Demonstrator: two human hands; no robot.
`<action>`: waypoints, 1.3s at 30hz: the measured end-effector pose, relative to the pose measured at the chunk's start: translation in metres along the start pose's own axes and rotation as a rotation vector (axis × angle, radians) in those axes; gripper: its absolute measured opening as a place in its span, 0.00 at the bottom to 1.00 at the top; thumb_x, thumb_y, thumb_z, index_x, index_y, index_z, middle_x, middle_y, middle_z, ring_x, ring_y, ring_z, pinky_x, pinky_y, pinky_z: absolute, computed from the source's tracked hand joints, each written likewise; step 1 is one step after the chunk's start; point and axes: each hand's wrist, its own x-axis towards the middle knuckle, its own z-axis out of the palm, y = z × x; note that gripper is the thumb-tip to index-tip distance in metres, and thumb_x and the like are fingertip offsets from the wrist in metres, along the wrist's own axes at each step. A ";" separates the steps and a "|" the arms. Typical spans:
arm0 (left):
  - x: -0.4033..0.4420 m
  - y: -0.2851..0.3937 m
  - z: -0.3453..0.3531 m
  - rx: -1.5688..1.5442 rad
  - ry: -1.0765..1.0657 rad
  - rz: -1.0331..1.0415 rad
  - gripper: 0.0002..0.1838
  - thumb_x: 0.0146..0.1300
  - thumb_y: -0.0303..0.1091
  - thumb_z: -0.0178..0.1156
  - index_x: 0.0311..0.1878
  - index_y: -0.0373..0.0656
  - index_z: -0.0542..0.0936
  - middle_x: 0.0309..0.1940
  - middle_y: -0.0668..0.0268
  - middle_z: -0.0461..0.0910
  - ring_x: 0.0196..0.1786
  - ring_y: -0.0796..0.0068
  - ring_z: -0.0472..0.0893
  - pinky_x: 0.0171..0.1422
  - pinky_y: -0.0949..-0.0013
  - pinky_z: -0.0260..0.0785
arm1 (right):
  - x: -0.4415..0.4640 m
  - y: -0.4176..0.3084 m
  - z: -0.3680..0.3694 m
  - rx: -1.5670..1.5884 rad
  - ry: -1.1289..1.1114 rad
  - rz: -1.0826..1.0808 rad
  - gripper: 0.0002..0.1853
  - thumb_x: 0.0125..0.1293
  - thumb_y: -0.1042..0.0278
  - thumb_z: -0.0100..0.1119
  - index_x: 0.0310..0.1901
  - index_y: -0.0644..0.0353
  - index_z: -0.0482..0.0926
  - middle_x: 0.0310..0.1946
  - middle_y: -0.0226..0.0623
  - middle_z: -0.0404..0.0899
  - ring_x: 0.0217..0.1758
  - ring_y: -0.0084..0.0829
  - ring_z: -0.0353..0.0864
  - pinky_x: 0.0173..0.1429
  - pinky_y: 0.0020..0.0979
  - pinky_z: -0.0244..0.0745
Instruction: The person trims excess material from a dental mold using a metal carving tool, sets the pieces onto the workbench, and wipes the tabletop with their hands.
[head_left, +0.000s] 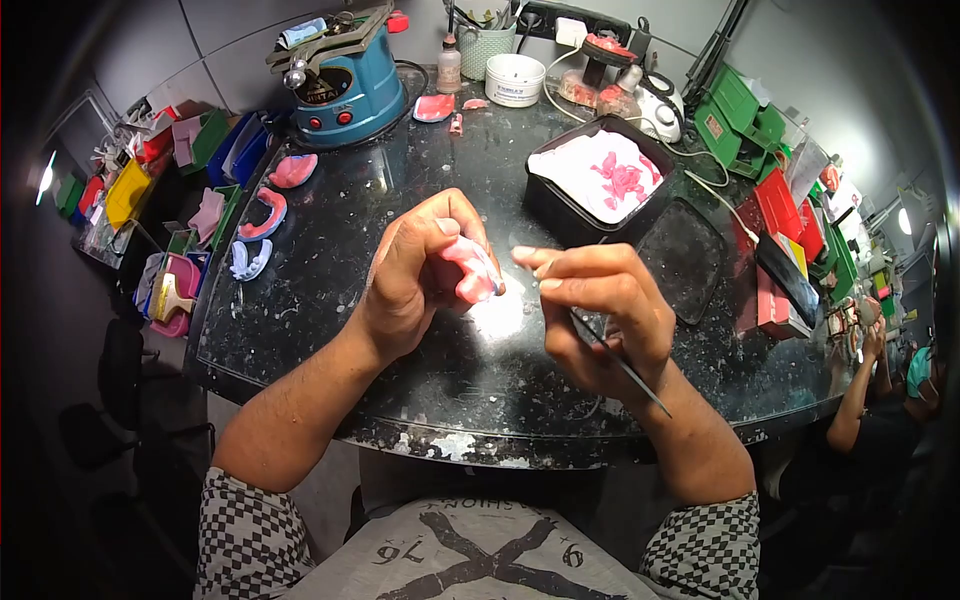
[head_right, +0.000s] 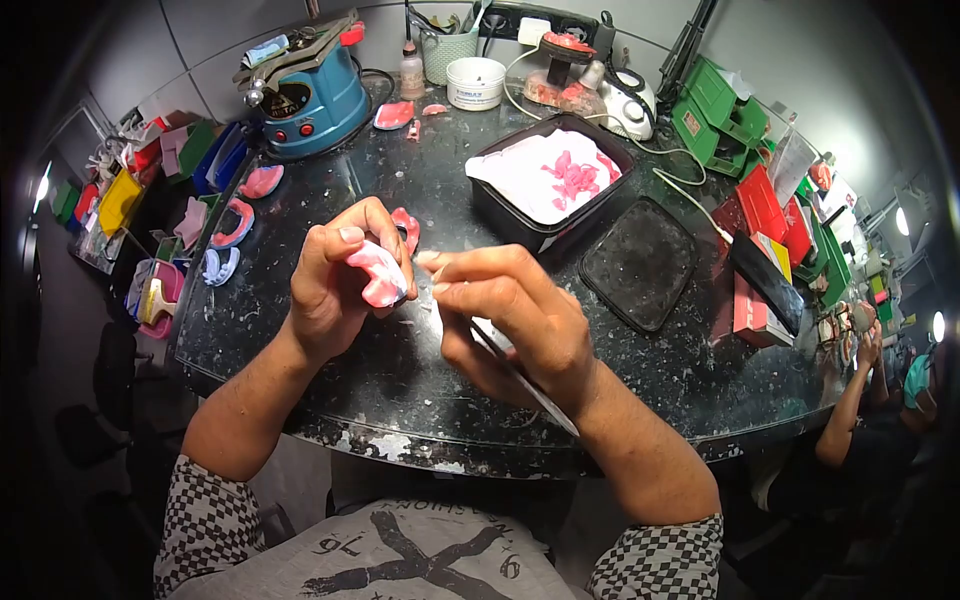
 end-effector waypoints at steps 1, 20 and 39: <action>0.000 0.000 -0.001 0.001 0.000 0.000 0.25 0.69 0.56 0.49 0.38 0.40 0.74 0.26 0.58 0.80 0.23 0.76 0.74 0.27 0.74 0.66 | -0.002 0.000 0.002 0.041 0.010 -0.012 0.18 0.53 0.91 0.66 0.45 0.65 0.79 0.46 0.46 0.81 0.48 0.42 0.90 0.50 0.35 0.88; 0.003 -0.005 -0.008 -0.145 -0.059 -0.111 0.24 0.71 0.55 0.46 0.38 0.41 0.74 0.27 0.61 0.78 0.23 0.77 0.72 0.24 0.74 0.63 | 0.000 -0.007 0.003 0.022 -0.076 -0.024 0.16 0.55 0.93 0.66 0.44 0.67 0.80 0.42 0.45 0.83 0.48 0.42 0.91 0.59 0.41 0.88; 0.000 0.000 0.001 -0.149 -0.006 -0.057 0.25 0.71 0.54 0.40 0.36 0.40 0.73 0.25 0.55 0.78 0.25 0.71 0.73 0.29 0.71 0.64 | 0.001 -0.008 0.005 0.007 0.011 -0.038 0.18 0.55 0.93 0.66 0.46 0.66 0.78 0.43 0.47 0.82 0.46 0.40 0.90 0.54 0.39 0.91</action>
